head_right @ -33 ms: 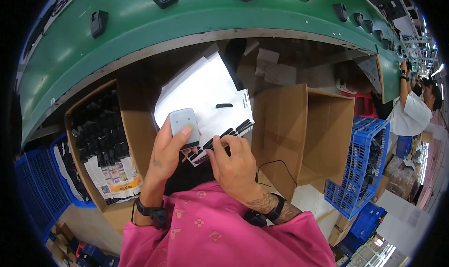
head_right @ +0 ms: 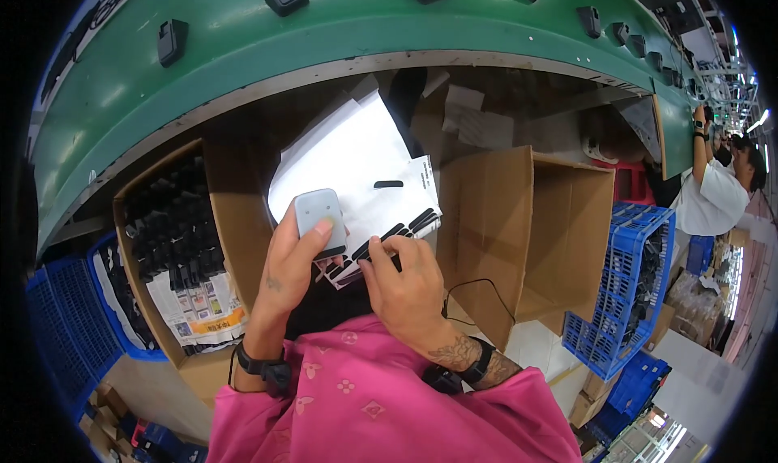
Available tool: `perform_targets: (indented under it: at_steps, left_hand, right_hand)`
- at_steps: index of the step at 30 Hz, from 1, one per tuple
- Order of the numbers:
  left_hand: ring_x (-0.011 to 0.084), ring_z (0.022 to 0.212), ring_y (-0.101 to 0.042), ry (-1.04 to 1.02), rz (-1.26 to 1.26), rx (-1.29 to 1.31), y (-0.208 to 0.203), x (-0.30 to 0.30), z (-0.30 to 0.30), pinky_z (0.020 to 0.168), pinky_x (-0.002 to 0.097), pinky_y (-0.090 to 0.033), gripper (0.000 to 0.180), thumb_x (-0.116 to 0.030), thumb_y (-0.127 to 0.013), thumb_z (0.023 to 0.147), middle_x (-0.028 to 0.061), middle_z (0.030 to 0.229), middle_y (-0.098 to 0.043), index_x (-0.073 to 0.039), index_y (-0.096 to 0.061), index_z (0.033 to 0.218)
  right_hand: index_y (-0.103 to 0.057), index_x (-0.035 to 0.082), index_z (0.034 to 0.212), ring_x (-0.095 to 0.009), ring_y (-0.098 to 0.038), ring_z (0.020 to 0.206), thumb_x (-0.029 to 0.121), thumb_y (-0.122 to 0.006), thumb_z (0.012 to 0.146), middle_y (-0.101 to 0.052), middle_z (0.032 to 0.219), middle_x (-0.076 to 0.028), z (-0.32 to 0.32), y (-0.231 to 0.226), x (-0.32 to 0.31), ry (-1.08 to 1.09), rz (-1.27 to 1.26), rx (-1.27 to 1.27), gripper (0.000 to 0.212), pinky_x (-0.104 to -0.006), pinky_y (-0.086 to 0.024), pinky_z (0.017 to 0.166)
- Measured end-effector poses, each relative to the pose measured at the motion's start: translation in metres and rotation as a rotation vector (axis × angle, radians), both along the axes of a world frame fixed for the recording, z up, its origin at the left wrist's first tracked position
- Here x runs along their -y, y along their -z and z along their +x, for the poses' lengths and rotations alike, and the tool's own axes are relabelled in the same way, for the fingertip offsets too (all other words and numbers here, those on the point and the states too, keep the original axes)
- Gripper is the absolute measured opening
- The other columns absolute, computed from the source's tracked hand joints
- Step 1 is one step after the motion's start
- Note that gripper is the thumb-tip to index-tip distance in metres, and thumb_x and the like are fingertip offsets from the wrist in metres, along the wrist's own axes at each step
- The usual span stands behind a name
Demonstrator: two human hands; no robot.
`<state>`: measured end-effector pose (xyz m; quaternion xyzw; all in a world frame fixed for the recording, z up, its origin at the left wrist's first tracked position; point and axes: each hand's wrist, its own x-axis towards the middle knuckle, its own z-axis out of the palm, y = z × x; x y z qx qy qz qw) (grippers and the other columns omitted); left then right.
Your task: The person picks up a mouse from a box, peels a sticker from a sheet, and presses it onto the bottom of the mouse. After smoothing the sticker, they place the mouse into a slot on the assembly line and repeat the process.
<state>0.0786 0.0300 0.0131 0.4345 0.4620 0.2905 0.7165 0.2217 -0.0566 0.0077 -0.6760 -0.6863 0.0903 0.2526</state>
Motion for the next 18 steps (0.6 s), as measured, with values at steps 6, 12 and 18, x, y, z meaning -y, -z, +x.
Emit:
perform_targets:
  at_steps: [6, 12, 18]
  left_hand:
    - [0.0113, 0.075, -0.057, -0.022, -0.027, 0.028, -0.001, 0.003, -0.003, 0.060, 0.0260, -0.050, 0.035, -0.023, -0.052, 0.091, 0.0105, 0.087, -0.059, 0.003, -0.046, 0.114]
    - [0.0128, 0.084, -0.056, 0.020, 0.074, -0.014, -0.016, 0.009, -0.002, 0.070, 0.0234, -0.047, 0.041, -0.020, -0.052, 0.089, 0.0100, 0.096, -0.060, 0.001, -0.040, 0.122]
    - [0.0170, 0.083, -0.059, 0.101, 0.186, 0.134, -0.051, 0.024, -0.007, 0.075, 0.0299, -0.047, 0.040, -0.012, -0.054, 0.087, 0.0130, 0.094, -0.060, 0.001, -0.039, 0.122]
  right_hand:
    - [-0.060, 0.001, 0.084, -0.027, -0.053, 0.078, -0.001, -0.071, 0.070, -0.055, 0.085, -0.011, 0.002, -0.004, 0.002, 0.052, 0.059, -0.139, 0.018, -0.0344, -0.044, 0.065]
    - [-0.048, -0.001, 0.087, -0.009, -0.049, 0.059, 0.001, -0.058, 0.086, -0.053, 0.074, -0.006, 0.024, -0.066, 0.005, 0.253, -0.348, -1.204, 0.010, -0.0220, -0.039, 0.051]
    - [-0.049, -0.003, 0.094, -0.002, -0.048, 0.057, 0.004, -0.056, 0.091, -0.056, 0.072, -0.002, 0.011, -0.094, -0.026, 0.112, -0.398, -1.497, 0.010, -0.0171, -0.038, 0.049]
